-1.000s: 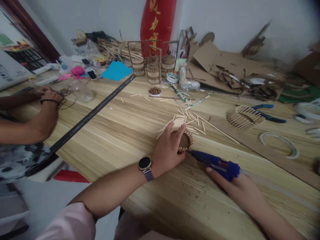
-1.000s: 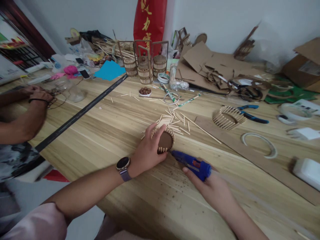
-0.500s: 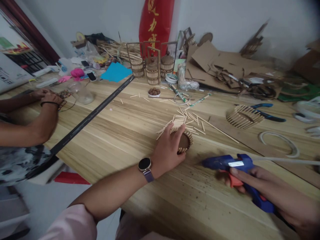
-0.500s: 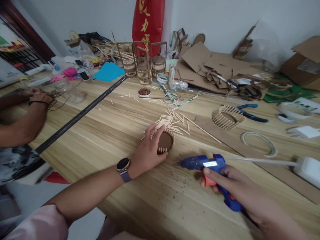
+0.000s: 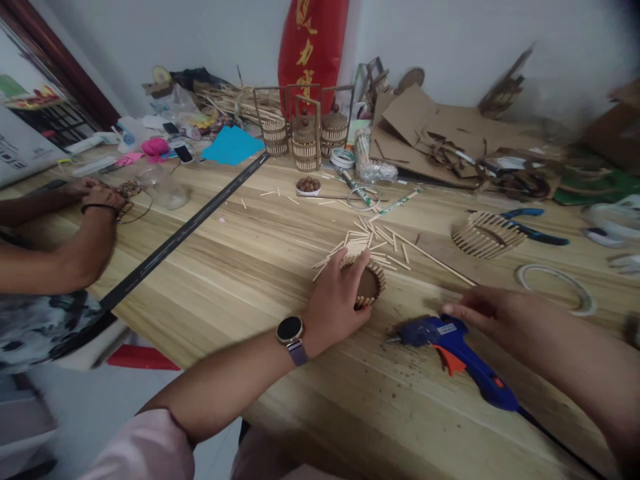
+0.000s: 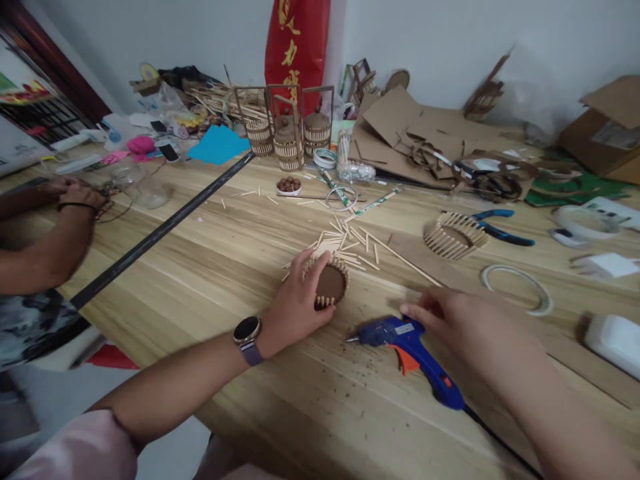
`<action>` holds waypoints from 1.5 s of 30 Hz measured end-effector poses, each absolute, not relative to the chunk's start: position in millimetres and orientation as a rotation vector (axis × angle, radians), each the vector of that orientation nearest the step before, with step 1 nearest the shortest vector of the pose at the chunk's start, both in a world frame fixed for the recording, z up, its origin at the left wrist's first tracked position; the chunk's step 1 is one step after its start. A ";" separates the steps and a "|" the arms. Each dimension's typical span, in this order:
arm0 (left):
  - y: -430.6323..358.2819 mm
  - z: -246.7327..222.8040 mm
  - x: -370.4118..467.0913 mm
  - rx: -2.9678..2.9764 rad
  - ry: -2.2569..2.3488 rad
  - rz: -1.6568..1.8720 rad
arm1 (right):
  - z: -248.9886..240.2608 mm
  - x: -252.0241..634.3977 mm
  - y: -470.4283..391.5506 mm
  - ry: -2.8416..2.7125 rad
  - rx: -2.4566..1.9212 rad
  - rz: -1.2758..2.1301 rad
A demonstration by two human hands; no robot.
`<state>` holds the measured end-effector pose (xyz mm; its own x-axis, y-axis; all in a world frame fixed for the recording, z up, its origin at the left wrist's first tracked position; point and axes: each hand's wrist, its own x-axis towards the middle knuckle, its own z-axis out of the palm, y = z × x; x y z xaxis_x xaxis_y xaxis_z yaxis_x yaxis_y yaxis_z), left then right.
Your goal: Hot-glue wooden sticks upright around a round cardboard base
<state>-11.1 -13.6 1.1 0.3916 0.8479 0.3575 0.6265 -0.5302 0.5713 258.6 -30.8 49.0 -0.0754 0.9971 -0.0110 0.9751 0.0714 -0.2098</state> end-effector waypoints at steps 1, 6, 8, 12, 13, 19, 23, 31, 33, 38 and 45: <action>-13.8 1.2 -11.1 2.304 1.286 0.892 | 49.7 255.1 -22.6 -2.222 -2.044 0.236; -14.0 2.0 -10.8 2.295 1.270 0.897 | 50.9 218.4 21.4 -2.414 -1.839 0.228; -14.0 2.0 -10.8 2.299 1.262 0.903 | 48.3 205.0 36.0 -2.463 -1.834 0.205; -14.0 1.9 -10.7 2.295 1.268 0.899 | 41.9 193.3 55.1 -2.510 -1.899 0.186; -14.0 1.9 -10.7 2.293 1.269 0.897 | 41.0 192.7 57.7 -2.517 -1.924 0.189; -14.1 2.6 -11.2 2.291 1.263 0.884 | 41.7 190.9 53.4 -2.569 -1.961 0.214; -13.9 3.6 -11.2 2.280 1.248 0.884 | 45.2 193.7 43.2 -2.546 -1.904 0.234; -13.9 4.0 -11.0 2.283 1.266 0.868 | 72.5 216.9 7.3 -2.377 -1.658 0.493; -13.9 3.7 -10.8 2.289 1.267 0.867 | 79.1 212.7 -6.4 -2.312 -1.604 0.613; -13.8 3.8 -10.6 2.286 1.261 0.873 | 81.8 190.4 -18.7 -2.453 -1.334 0.709; -13.2 1.8 -12.0 2.299 1.230 0.889 | 50.5 188.9 -8.8 -2.522 -1.206 0.108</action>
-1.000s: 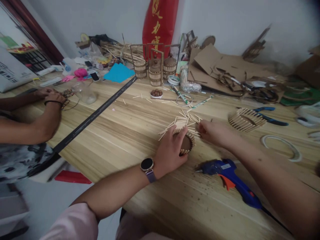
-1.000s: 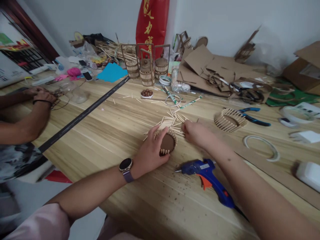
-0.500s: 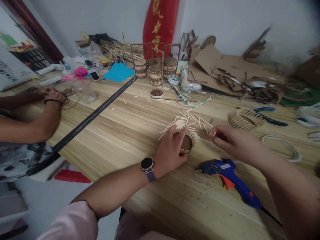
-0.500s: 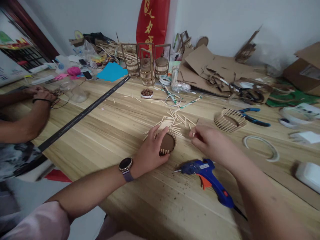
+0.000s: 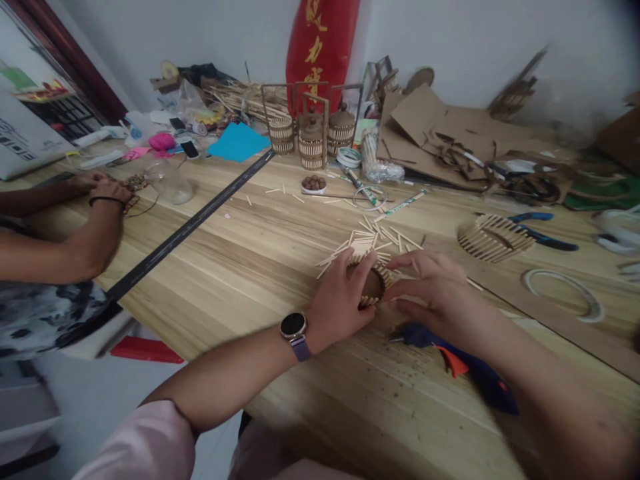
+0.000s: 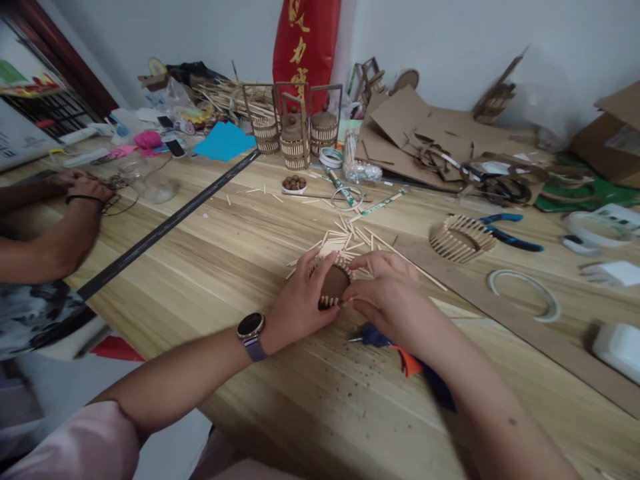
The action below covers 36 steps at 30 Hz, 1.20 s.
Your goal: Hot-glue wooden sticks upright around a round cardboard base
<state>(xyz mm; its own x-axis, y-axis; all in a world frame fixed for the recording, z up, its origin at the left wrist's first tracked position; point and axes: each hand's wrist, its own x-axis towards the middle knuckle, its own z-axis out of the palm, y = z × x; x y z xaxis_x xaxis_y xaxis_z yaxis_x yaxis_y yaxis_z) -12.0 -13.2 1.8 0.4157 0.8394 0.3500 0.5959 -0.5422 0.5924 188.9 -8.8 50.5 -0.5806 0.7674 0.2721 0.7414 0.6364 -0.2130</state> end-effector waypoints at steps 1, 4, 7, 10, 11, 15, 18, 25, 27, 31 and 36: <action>-13.0 1.4 -12.1 2.301 1.225 0.895 | 47.7 189.1 -8.8 -2.530 -1.222 0.080; -12.6 1.0 -12.1 2.303 1.214 0.908 | 44.4 187.1 -10.0 -2.543 -1.234 0.064; -12.6 1.5 -12.1 2.305 1.208 0.900 | 43.1 183.1 -10.6 -2.521 -1.256 0.088; -12.8 2.1 -12.0 2.303 1.210 0.887 | 39.9 180.1 -9.7 -2.487 -1.256 0.082; -12.9 2.3 -11.9 2.303 1.211 0.888 | 38.7 179.5 -9.2 -2.485 -1.248 0.078; -13.0 2.8 -11.8 2.301 1.212 0.891 | 35.8 178.0 -7.8 -2.489 -1.223 0.072; -12.8 2.9 -12.1 2.305 1.213 0.890 | 37.2 177.1 -7.1 -2.487 -1.198 0.045; -12.1 0.8 -12.5 2.330 1.183 0.928 | 44.0 175.4 -7.2 -2.564 -1.209 -0.087; -11.7 1.1 -12.6 2.331 1.183 0.924 | 44.2 175.4 -7.7 -2.581 -1.205 -0.115; -10.6 2.4 -13.0 2.326 1.159 0.917 | 42.7 176.0 -8.2 -2.570 -1.154 -0.151; -10.5 2.8 -11.9 2.312 1.174 0.920 | 41.1 176.7 -7.6 -2.583 -1.133 -0.154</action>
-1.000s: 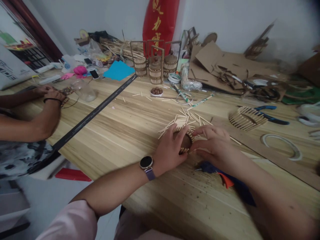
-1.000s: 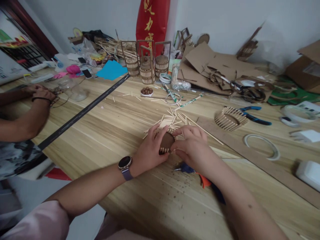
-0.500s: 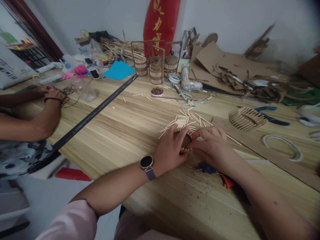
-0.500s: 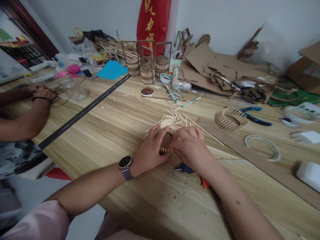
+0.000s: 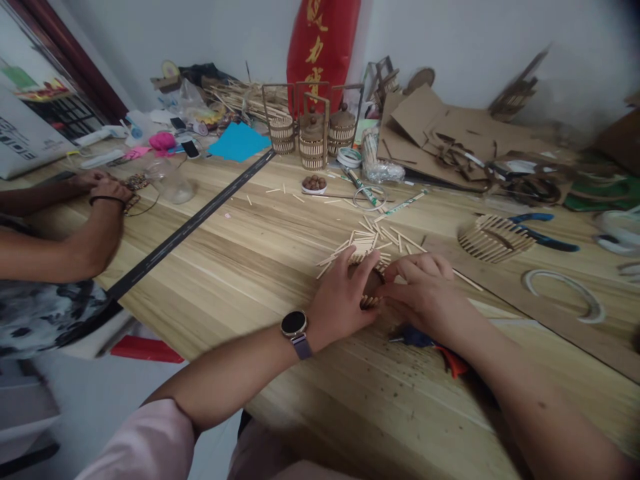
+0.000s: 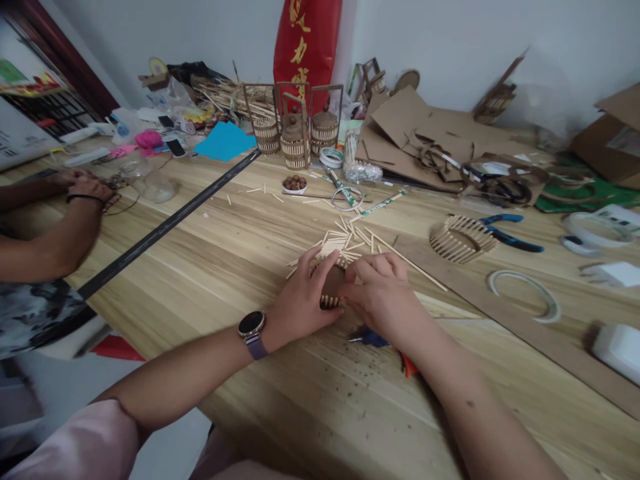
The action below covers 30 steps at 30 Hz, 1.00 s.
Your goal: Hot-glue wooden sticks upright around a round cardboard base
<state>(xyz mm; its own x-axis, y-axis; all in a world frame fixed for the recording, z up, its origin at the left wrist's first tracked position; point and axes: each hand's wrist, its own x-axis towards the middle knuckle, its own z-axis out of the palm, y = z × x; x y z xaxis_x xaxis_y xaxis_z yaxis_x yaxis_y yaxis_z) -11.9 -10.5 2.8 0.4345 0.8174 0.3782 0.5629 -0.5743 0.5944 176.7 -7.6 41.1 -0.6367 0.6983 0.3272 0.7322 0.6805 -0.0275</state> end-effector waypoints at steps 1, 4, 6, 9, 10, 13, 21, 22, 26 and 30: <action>-10.6 2.7 -11.3 2.309 1.181 0.927 | 40.6 176.9 -7.5 -2.585 -1.141 -0.147; -11.0 2.2 -9.5 2.305 1.201 0.937 | 38.5 177.7 -7.1 -2.564 -1.147 -0.146; -11.3 1.7 -8.3 2.306 1.212 0.937 | 37.0 177.8 -7.0 -2.554 -1.132 -0.151; -11.6 0.9 -6.9 2.309 1.215 0.943 | 36.5 176.9 -7.5 -2.530 -1.108 -0.170; -11.8 0.6 -6.4 2.310 1.216 0.947 | 36.9 176.5 -7.9 -2.533 -1.108 -0.183; -12.6 0.6 -5.1 2.306 1.233 0.952 | 40.7 177.5 -10.1 -2.582 -1.128 -0.244; -15.3 4.7 -3.2 2.266 1.320 0.893 | 74.1 208.8 -30.0 -2.470 -1.219 -0.169; -15.4 4.7 -3.3 2.266 1.325 0.893 | 77.2 215.6 -35.7 -2.504 -1.237 -0.063; -15.0 3.4 -3.7 2.276 1.317 0.917 | 70.9 248.3 -62.8 -2.524 -1.502 0.378; -15.0 3.0 -4.3 2.281 1.299 0.946 | 45.3 274.1 -82.1 -2.350 -1.910 0.680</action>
<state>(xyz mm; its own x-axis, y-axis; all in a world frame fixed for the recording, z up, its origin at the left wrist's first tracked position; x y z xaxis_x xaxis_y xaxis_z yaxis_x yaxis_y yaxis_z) -4.3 -15.0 3.0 0.3566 0.8547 0.3774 0.6214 -0.5186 0.5873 274.1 -82.1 45.3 -0.2421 0.9398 -0.2413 0.9233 0.1467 -0.3549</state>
